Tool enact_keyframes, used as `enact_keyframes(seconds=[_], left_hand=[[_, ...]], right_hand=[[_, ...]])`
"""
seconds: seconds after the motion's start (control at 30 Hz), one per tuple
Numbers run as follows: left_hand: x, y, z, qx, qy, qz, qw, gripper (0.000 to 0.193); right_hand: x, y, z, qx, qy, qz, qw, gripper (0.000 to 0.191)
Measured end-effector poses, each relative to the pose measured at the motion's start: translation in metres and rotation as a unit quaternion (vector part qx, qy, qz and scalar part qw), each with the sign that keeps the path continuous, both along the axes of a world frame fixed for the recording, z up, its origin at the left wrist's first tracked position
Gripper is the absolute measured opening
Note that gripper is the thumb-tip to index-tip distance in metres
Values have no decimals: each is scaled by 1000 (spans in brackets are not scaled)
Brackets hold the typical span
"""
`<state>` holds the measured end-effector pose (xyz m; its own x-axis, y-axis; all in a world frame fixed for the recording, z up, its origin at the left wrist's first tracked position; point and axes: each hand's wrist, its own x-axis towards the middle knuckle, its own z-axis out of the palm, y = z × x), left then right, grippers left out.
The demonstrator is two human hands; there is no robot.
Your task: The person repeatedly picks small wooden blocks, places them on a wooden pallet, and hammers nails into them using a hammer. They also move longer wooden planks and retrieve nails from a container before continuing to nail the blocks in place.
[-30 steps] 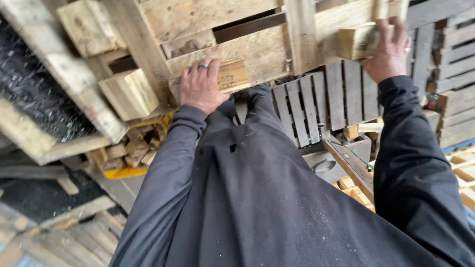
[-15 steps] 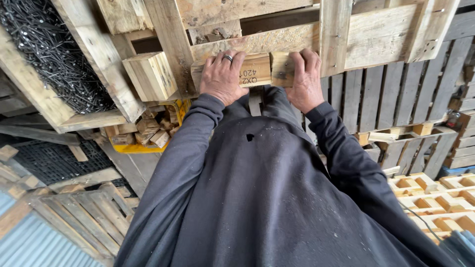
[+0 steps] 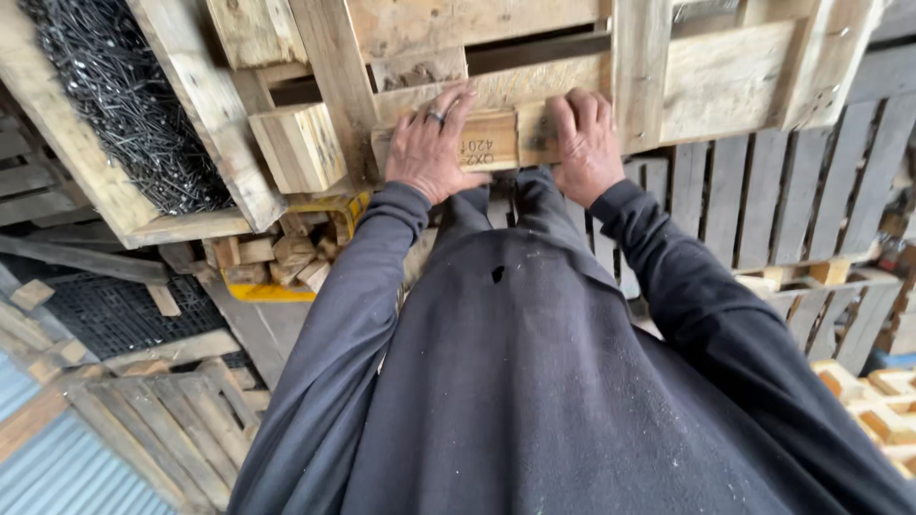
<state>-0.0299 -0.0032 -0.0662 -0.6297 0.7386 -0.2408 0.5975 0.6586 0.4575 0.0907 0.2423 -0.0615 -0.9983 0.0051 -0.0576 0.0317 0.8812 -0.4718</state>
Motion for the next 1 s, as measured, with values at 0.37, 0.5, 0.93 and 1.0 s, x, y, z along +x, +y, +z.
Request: enact_keyframes(seconds=[0.37,0.5,0.93,1.0], left_hand=[[1,-63,-19,290,-87,432,849,60],[26,-66,-11,83,-69,257,960,94],[47,-33,11,-39,-11,196,980,134],[50,-27,13,-35,-17,205,978,134]], right_hand=[[8,2,-4,16,33,3,999,67],[5,1,-9,-9,3,3,1000,82],[45,102,28,-185,-43,-75,979,87],[65,156,35,-111,-81,-74,988,78]])
